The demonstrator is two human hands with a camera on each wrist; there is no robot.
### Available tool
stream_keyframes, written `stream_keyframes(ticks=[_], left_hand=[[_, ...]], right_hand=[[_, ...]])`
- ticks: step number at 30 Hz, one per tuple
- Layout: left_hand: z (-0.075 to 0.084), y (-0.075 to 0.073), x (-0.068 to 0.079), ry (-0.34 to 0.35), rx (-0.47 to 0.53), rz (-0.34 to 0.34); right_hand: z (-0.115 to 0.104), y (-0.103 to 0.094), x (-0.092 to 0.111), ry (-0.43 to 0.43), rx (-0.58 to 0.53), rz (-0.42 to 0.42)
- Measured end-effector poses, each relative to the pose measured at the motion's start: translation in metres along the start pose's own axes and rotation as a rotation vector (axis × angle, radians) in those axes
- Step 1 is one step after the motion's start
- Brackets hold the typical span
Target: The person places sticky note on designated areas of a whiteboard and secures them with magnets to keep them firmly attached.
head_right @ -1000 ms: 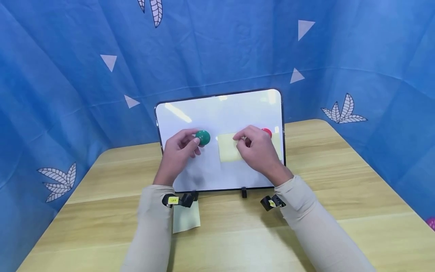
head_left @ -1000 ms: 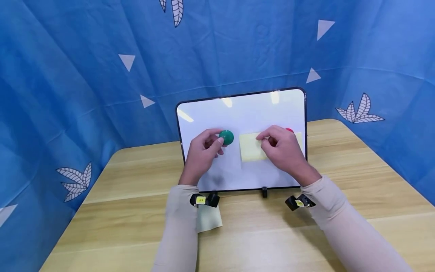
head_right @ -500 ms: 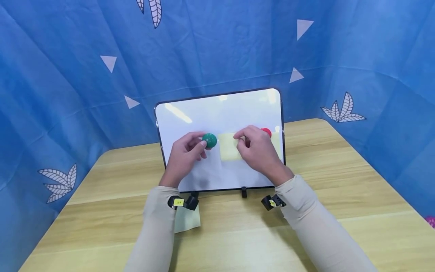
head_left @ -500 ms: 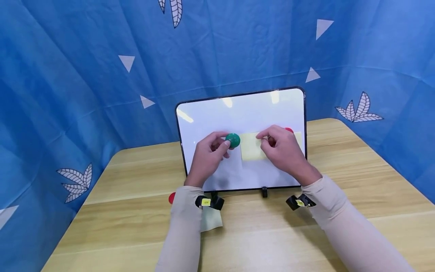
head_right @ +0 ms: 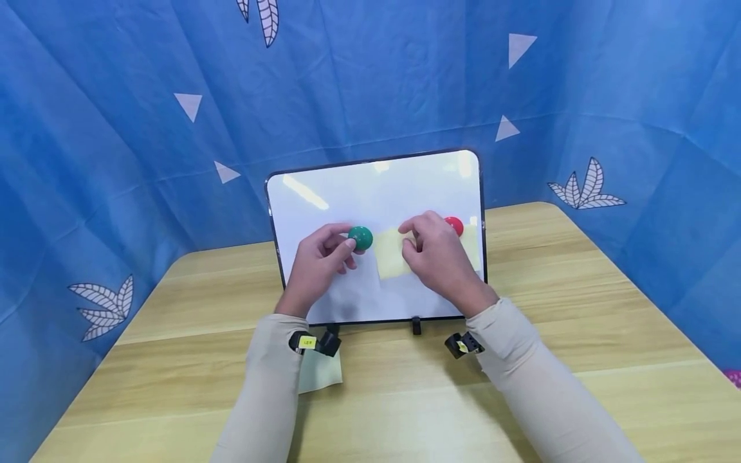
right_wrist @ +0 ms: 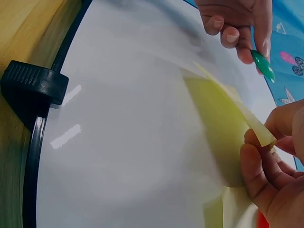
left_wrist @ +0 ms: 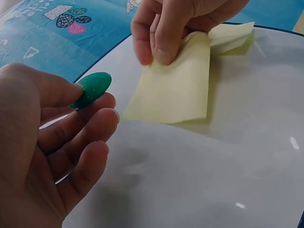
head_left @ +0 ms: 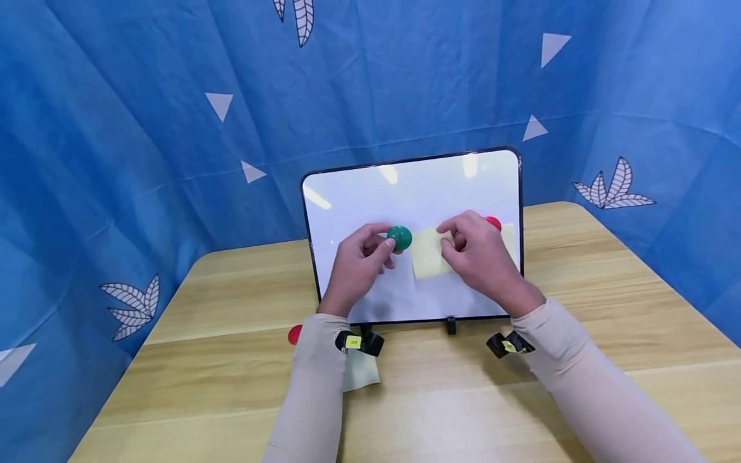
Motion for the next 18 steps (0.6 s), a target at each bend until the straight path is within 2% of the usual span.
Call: stream_keyframes(ticks=[8,18], left_hand=[[-0.005,0.008,-0.003,0.000,-0.011,0.016],[-0.003,0.019,-0.009,0.039,-0.003,0.060]], right_hand=[[-0.002,0.004,0.001,0.004,0.043,0.008],[-0.001,0.005,0.001,0.012,0.061,0.000]])
Point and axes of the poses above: each hand's wrist, its own x-axis away from the middle knuckle, its own y-axis out of the palm, z = x × y, the point moved 8 cm from there along -x, towards the middle knuckle, and after that the axes turned 6 degrees about -z, right-handed, at the moved point
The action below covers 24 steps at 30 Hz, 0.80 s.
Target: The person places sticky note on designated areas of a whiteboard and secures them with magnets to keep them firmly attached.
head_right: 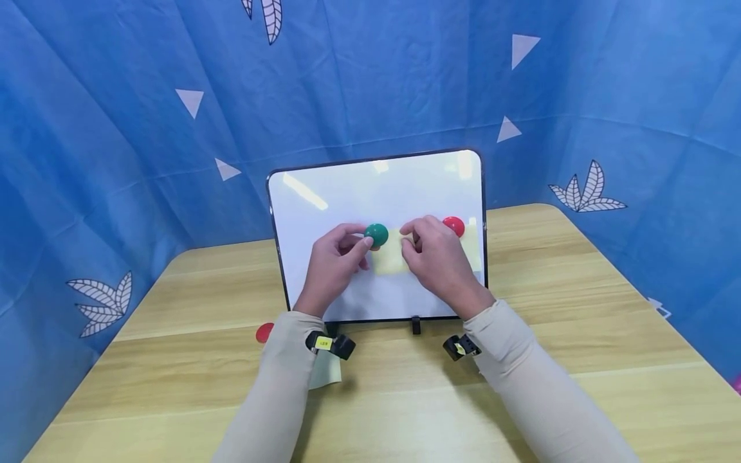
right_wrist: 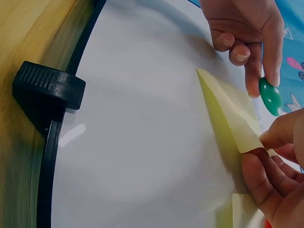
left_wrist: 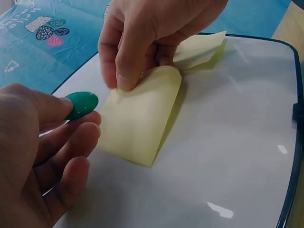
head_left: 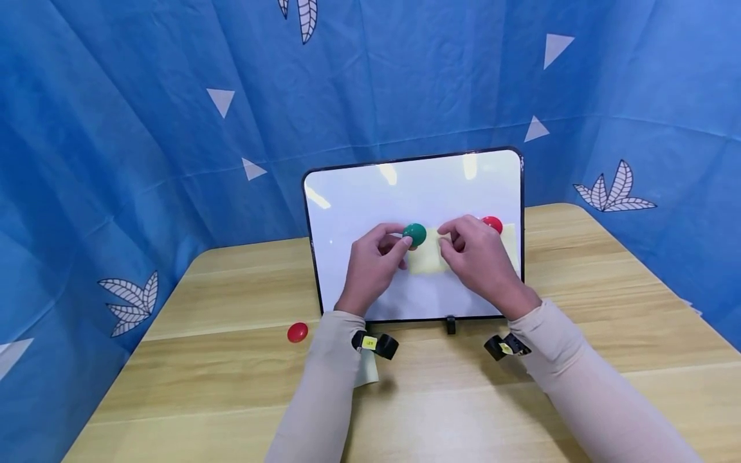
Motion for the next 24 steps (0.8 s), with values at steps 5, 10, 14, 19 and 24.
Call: stream_keyframes(ticks=[5,10,14,19,24], left_hand=[[0.000,0.003,0.000,0.009,-0.002,0.031],[-0.001,0.007,0.001,0.005,-0.002,0.053],[0.000,0.010,0.001,0.001,-0.012,0.076],[0.001,0.012,0.001,0.006,-0.029,0.089],[0.003,0.013,0.001,0.008,-0.038,0.097]], right_hand=[[0.000,0.000,0.000,0.001,0.005,0.001],[0.001,0.002,0.002,-0.001,0.007,-0.005],[0.001,0.003,0.002,0.007,0.002,-0.016],[0.001,0.003,0.002,0.020,-0.007,-0.023],[0.000,0.003,0.001,0.017,-0.005,-0.021]])
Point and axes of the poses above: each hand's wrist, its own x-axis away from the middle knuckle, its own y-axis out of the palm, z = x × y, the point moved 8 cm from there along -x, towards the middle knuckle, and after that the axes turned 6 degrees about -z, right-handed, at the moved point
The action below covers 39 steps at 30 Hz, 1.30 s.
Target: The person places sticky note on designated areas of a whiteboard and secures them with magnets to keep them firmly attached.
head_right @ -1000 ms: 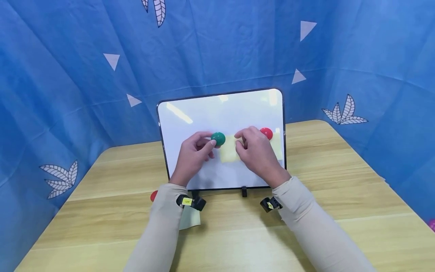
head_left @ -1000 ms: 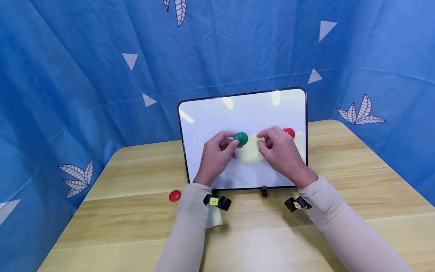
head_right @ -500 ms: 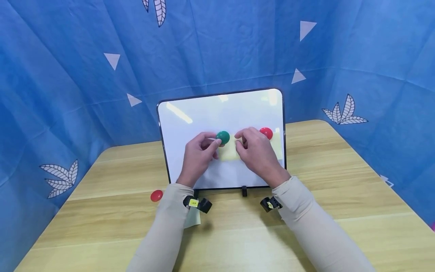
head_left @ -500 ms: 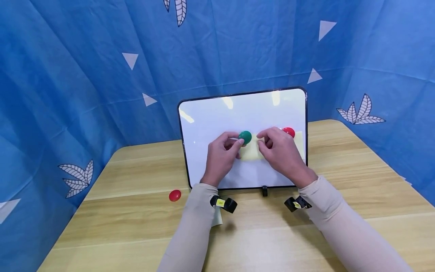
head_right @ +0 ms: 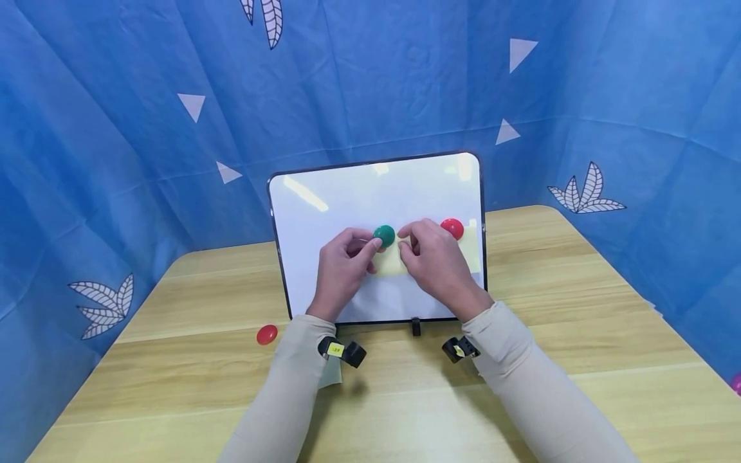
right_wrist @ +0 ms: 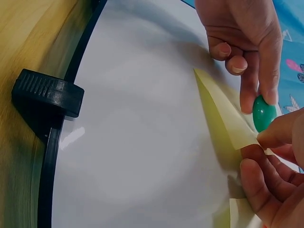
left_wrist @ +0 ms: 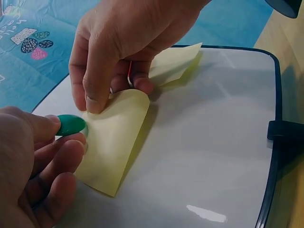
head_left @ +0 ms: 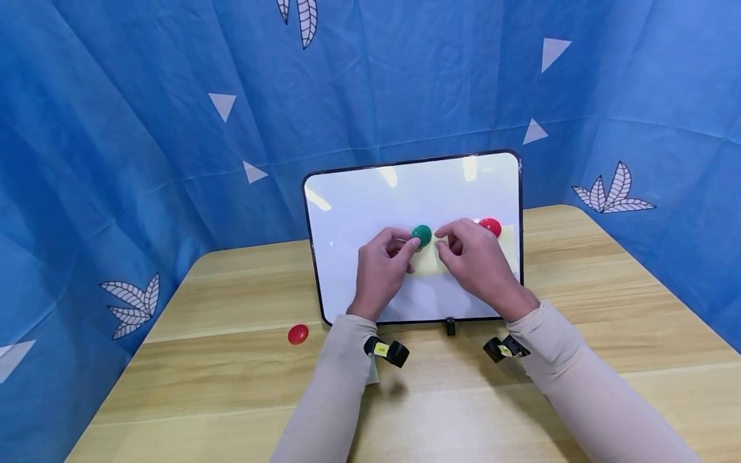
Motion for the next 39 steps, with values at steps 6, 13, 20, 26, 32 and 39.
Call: stream_keyframes(ticks=[6,13,20,26,32,39], left_hand=[[0.0002,0.0010,0.0010,0.004,-0.016,0.009],[0.0023,-0.0008,0.0016,0.014,-0.049,0.024],[0.0013,-0.0036,0.0026,-0.001,-0.100,0.040],[-0.0010,-0.0034,0.0019,-0.027,-0.143,0.012],[-0.0009,-0.0047,0.0025,-0.051,-0.173,-0.003],[-0.0011,-0.0052,0.0025,-0.062,-0.215,0.000]], right_hand=[[-0.0015,0.0000,0.0011,-0.001,0.004,0.005],[-0.0031,0.0000,0.0012,-0.013,0.012,0.012],[-0.0037,-0.0002,0.0013,-0.012,0.018,0.016],[-0.0036,-0.0014,0.0018,0.000,0.024,0.018],[-0.0036,0.0000,0.0027,0.017,0.028,-0.001],[-0.0016,0.0023,0.0025,0.035,0.038,-0.017]])
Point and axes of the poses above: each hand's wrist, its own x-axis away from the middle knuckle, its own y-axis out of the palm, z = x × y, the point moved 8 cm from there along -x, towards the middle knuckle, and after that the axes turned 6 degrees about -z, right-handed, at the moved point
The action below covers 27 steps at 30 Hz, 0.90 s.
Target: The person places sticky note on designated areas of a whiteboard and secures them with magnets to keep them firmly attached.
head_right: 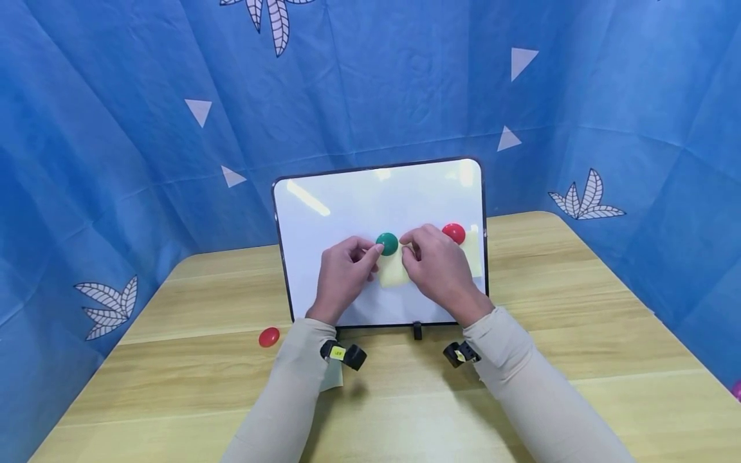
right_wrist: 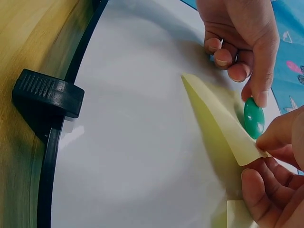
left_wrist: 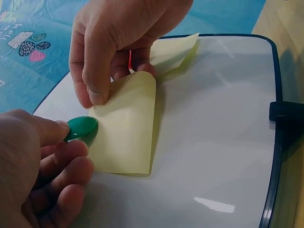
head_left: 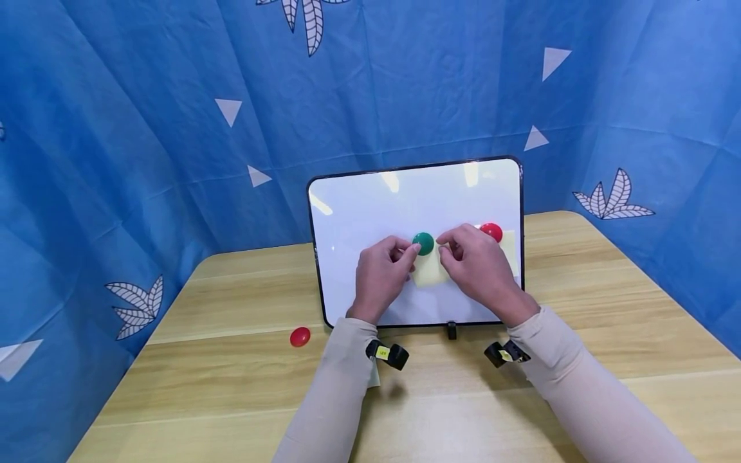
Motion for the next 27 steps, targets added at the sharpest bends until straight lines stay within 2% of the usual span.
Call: stream_keyframes(ticks=[12,22,27], left_hand=[[0.0028,-0.0023,0.0001,0.060,-0.070,0.073],[0.0058,-0.0042,0.0002,0.059,-0.138,0.092],[0.0067,-0.0045,0.0004,0.033,-0.183,0.079]], right_hand=[[-0.0002,-0.0002,0.0000,-0.008,0.022,0.005],[-0.0019,-0.0001,0.0007,0.002,0.040,0.020],[-0.0038,-0.0001,0.0009,0.002,0.057,0.023]])
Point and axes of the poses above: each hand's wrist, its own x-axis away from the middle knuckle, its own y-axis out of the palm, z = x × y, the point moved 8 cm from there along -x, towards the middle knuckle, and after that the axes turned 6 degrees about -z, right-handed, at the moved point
